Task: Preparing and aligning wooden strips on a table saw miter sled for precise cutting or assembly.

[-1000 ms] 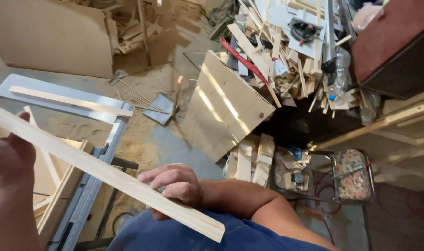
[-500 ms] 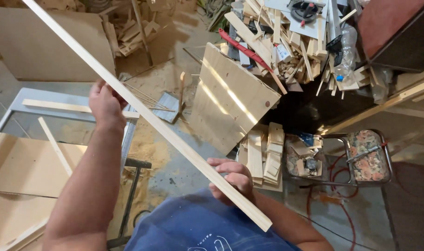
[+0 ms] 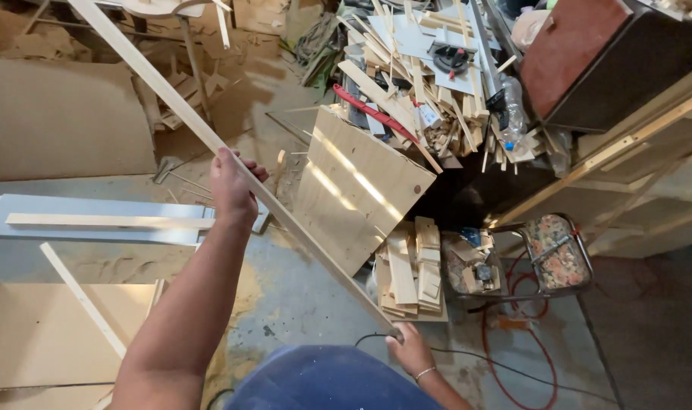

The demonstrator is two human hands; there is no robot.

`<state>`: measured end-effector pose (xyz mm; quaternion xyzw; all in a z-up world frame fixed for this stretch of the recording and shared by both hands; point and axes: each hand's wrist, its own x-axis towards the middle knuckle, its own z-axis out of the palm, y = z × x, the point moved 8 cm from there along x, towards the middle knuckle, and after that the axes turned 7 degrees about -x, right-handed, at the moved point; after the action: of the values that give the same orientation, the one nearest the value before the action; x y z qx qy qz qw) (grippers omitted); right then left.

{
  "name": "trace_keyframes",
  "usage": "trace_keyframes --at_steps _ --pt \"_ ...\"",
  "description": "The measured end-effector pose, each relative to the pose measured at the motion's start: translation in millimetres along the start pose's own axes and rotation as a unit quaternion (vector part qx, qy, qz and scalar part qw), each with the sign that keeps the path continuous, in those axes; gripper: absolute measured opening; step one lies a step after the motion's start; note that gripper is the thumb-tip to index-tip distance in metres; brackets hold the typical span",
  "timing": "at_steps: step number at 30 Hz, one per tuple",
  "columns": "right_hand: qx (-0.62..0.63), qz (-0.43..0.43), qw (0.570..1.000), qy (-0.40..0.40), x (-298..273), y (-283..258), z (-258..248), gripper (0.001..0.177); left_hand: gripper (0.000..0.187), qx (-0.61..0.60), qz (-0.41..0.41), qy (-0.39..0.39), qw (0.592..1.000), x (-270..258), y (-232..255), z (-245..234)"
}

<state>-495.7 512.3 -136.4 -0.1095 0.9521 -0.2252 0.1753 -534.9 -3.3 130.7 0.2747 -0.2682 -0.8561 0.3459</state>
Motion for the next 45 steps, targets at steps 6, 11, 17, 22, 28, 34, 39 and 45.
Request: trace_keyframes --at_steps 6,11,17,22,28,34,39,45 --pt "-0.052 0.219 0.969 -0.101 -47 160 71 0.028 0.025 0.186 0.051 -0.128 0.973 -1 1 13" --pt "-0.016 0.23 0.97 -0.079 -72 164 76 0.028 0.025 0.383 0.135 -0.215 0.888 14 -12 15" --pt "-0.004 0.275 0.952 -0.132 -48 44 18 0.033 0.044 0.531 0.042 -0.241 0.811 38 -45 12" --pt "0.0 0.208 0.969 -0.135 15 35 23 0.036 0.049 0.528 0.047 -0.313 0.788 96 -74 14" --pt "-0.056 0.134 0.979 -0.146 131 53 32 0.022 0.012 0.664 -0.03 -0.276 0.695 157 -98 28" --pt "-0.05 0.106 0.971 -0.207 246 -4 -18 0.027 0.025 0.711 -0.034 -0.224 0.666 259 -194 -29" --pt "-0.125 -0.001 0.961 -0.246 348 -55 -27 0.043 0.037 0.675 -0.055 -0.193 0.71 229 -210 -49" --pt "-0.039 -0.194 0.937 -0.287 397 -252 -36 0.044 0.037 0.712 -0.008 -0.118 0.692 173 -225 -91"
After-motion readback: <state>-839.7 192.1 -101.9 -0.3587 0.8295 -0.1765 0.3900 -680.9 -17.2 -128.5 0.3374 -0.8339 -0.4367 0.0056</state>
